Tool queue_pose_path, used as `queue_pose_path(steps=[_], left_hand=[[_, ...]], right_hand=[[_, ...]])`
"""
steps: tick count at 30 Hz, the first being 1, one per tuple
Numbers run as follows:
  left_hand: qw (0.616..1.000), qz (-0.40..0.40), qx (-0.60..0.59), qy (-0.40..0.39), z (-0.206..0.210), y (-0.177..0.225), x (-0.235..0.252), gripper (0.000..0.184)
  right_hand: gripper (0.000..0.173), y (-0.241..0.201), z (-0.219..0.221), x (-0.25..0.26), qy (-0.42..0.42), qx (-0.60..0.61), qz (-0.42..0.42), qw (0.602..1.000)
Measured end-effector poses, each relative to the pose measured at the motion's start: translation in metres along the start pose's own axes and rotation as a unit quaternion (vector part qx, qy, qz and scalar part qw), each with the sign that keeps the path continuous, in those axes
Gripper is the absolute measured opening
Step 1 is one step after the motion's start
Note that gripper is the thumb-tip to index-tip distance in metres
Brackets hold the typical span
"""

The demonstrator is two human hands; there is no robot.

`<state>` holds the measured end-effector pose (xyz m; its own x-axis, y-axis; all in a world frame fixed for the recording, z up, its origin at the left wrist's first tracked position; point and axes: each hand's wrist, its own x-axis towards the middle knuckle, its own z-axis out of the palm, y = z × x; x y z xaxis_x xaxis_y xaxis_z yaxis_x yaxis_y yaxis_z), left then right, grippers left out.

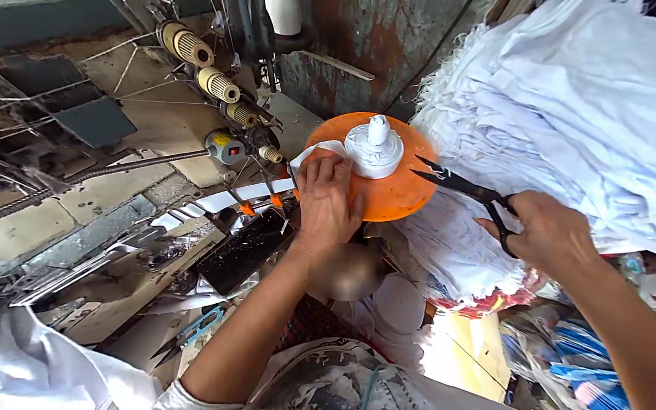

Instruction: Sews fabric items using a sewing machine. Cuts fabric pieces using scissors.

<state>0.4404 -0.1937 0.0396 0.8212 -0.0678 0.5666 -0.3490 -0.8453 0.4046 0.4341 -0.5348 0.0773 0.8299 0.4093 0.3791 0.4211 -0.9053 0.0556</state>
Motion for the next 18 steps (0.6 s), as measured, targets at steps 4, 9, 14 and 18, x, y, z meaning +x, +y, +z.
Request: queue_pose_path(steps=[4,9,14,18], left_hand=[[1.000,-0.012,-0.018,-0.013,0.008,0.006,-0.004,0.055],[0.997,-0.031,-0.053,-0.039,0.011,-0.019,0.012,0.065],[0.995,-0.041,-0.092,-0.007,0.009,-0.029,0.016,0.053],[0.995,-0.008,-0.089,0.051,0.014,-0.020,-0.003,0.035]], right_hand=[[0.044,0.007,0.004,0.019,0.019,-0.035,-0.066,0.997],[0.032,0.005,0.007,0.043,0.047,-0.051,-0.133,0.989],[0.030,0.000,0.018,0.057,0.075,-0.060,-0.160,0.982],[0.027,0.000,0.017,0.062,0.081,-0.059,-0.163,0.982]])
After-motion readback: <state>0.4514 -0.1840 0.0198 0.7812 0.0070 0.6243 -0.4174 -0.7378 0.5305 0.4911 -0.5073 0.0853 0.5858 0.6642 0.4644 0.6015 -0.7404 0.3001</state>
